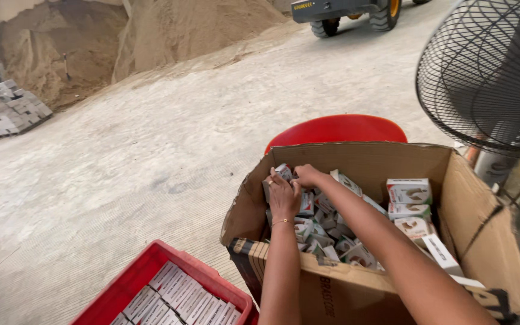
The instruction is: The person sits on the floor and wipes small white boxes with a cloth. They pick up a box from a red crate, wipe it, and place it into a cardboard box. This process is repeated multiple times.
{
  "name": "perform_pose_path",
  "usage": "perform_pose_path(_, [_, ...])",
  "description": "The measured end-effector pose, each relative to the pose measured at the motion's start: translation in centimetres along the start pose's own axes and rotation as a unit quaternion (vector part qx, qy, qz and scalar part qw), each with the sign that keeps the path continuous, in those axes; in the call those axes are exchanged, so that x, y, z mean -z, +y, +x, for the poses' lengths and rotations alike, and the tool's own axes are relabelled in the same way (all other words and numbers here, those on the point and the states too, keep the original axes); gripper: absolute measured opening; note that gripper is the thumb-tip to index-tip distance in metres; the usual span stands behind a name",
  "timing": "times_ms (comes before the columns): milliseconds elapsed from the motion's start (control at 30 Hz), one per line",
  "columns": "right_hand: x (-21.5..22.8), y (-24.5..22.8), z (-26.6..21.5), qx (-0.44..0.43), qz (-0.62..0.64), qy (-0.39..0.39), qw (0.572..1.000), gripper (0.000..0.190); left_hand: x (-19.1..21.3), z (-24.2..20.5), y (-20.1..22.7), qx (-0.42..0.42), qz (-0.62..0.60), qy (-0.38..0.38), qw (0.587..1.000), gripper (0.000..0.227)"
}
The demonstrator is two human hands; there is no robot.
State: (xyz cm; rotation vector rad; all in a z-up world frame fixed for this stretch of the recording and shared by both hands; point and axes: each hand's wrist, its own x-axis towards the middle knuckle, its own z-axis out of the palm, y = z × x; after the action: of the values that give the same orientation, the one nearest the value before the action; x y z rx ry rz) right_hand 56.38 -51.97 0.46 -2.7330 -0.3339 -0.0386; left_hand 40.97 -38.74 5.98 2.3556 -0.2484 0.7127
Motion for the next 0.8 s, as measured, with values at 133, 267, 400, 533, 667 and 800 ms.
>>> perform_pose_path(133, [-2.6, 0.3, -0.5, -0.033, 0.072, -0.086, 0.993, 0.065, -6.7, 0.4, -6.2, -0.002, -0.029, -0.042, 0.999, 0.075])
perform_pose_path(267, [-2.3, -1.8, -3.6, -0.052, 0.215, -0.067, 0.973, 0.062, -6.9, 0.1, -7.3, 0.130, -0.079, -0.159, 0.976, 0.089])
perform_pose_path(400, [-3.7, -1.7, -3.4, -0.139, 0.280, -0.007, 0.950, 0.082, -3.2, -0.5, -3.7, 0.142, -0.024, -0.210, 0.967, 0.095])
perform_pose_path(533, [1.5, -9.0, -9.7, -0.129, 0.522, 0.192, 0.821, 0.091, 1.8, -1.0, 0.6, 0.108, -0.062, -0.183, 0.975, 0.098])
perform_pose_path(667, [2.5, -5.7, -7.2, -0.166, 0.417, 0.160, 0.879, 0.075, 2.6, -0.7, 1.6, 0.099, -0.153, -0.119, 0.976, 0.101])
perform_pose_path(800, [9.3, -12.0, -14.9, -0.138, 0.467, 0.223, 0.844, 0.066, 8.5, -2.4, 6.2, 0.048, -0.278, -0.026, 0.959, 0.086])
